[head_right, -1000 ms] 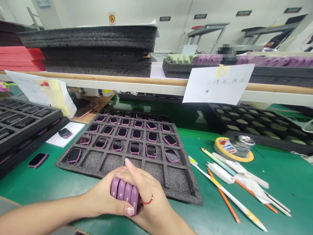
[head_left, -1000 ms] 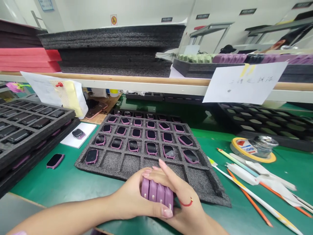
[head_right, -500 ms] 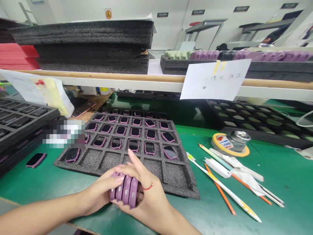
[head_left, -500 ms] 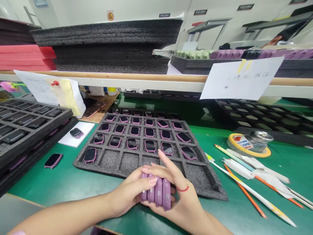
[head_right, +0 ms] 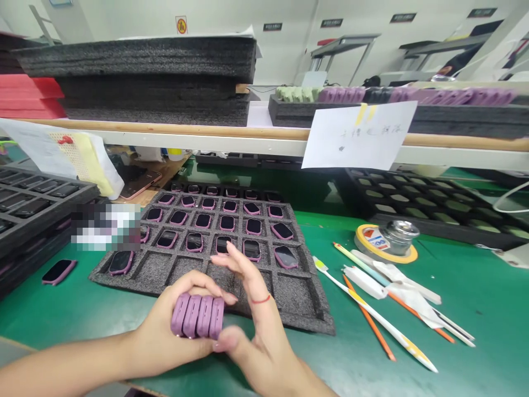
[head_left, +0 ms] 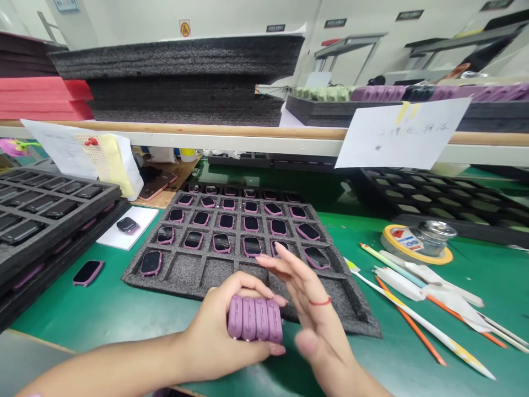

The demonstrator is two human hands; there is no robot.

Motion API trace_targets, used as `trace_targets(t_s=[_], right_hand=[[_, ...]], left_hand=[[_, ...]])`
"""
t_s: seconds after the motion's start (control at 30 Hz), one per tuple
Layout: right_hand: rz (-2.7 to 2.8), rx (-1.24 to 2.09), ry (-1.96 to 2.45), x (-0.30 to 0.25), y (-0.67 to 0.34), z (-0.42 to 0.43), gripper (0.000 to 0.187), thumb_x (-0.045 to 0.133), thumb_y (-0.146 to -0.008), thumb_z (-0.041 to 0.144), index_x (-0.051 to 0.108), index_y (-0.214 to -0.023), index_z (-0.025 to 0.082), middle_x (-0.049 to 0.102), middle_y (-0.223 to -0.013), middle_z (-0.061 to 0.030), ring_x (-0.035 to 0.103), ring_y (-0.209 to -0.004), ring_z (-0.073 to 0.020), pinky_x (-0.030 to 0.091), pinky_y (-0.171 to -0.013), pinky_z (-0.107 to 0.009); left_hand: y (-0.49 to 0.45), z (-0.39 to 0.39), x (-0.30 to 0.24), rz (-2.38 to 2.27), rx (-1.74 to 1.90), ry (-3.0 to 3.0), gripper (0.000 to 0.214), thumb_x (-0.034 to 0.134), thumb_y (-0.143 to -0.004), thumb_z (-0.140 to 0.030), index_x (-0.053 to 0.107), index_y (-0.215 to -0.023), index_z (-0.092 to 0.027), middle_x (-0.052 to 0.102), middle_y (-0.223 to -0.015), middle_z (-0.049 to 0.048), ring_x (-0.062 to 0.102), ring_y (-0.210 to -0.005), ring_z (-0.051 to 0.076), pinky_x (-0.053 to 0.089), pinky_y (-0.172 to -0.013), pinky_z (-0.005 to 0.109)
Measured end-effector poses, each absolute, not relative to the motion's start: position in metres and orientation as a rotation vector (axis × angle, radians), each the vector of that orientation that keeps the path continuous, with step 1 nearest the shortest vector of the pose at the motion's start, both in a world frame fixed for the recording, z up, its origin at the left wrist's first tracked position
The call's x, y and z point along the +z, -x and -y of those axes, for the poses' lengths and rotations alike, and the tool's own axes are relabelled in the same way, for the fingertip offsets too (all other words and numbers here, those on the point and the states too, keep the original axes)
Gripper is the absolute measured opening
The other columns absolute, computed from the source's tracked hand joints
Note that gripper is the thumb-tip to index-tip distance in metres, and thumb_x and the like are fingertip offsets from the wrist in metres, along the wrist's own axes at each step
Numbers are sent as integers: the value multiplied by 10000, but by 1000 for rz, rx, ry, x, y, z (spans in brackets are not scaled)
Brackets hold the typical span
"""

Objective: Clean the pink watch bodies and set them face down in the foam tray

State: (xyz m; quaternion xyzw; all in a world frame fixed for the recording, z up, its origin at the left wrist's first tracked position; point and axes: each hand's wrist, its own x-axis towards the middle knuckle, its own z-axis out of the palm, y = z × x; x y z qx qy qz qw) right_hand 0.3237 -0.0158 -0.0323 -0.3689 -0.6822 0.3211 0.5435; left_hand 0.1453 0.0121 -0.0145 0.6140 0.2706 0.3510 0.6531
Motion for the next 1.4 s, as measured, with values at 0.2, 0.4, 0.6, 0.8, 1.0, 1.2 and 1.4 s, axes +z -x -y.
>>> trace_targets(t_s=[0.2,0.4,0.6,0.8,1.0,1.2,1.4], right_hand=[[1282,1395,900,-37,-324,8,662,316,-974,709,476,-1450,276,720,-1105,-114,740,-1023,-262,610,-883,-447],[1259,1552,873,-41,-319,14,780,478,-899,746,422,-1500,254,726,-1174,-130,701,-1127,-297,497,-1044,-529],[1294,1494,772,-39,-313,16,850,737,-797,629,392,-1493,282,726,-1190,-107,744,-1035,-258,598,-921,-428],[1480,1123,889,-33,-307,18,1022,867,-737,405,263,-1555,303,763,-1056,-56,764,-961,-234,642,-854,-352],[1609,707,973,-33,-312,19,1118,879,-726,304,185,-1603,284,752,-1092,-54,743,-1016,-254,565,-1037,-415],[1769,410,937,-37,-319,17,669,798,-815,322,496,-1409,264,448,-1559,-129,676,-1193,-291,568,-1050,-421],[1820,440,898,-39,-319,16,529,731,-876,313,526,-1359,239,461,-1551,-140,692,-1169,-294,565,-1058,-452]], left_hand=[[-142,-15,-20,-410,1024,-1831,487,804,-757,-76,575,-1140,-268,718,-1183,25,673,-1157,215,505,-1039,344],[-142,-14,-24,-513,1061,-1923,476,808,-773,-132,566,-1149,-295,715,-1133,6,668,-1129,200,503,-1009,314],[-141,-14,-26,-468,1015,-1918,513,750,-855,-178,518,-1284,-339,691,-1213,21,650,-1158,211,485,-1048,353],[-141,-19,-35,-401,1052,-2094,709,629,-950,-367,249,-1548,-337,373,-1537,137,281,-1497,339,293,-1212,510],[-142,-13,-38,-540,943,-2006,1114,814,-769,-192,54,-1544,-444,197,-1617,112,202,-1527,361,234,-1221,581],[-144,-15,-21,-529,602,-1205,1204,950,-600,-237,206,-1545,-296,454,-1484,175,491,-1367,348,363,-1155,548],[-150,-22,-14,-430,543,-1112,474,861,-725,-192,687,-1165,-208,633,-1209,79,643,-1121,264,545,-971,408]])
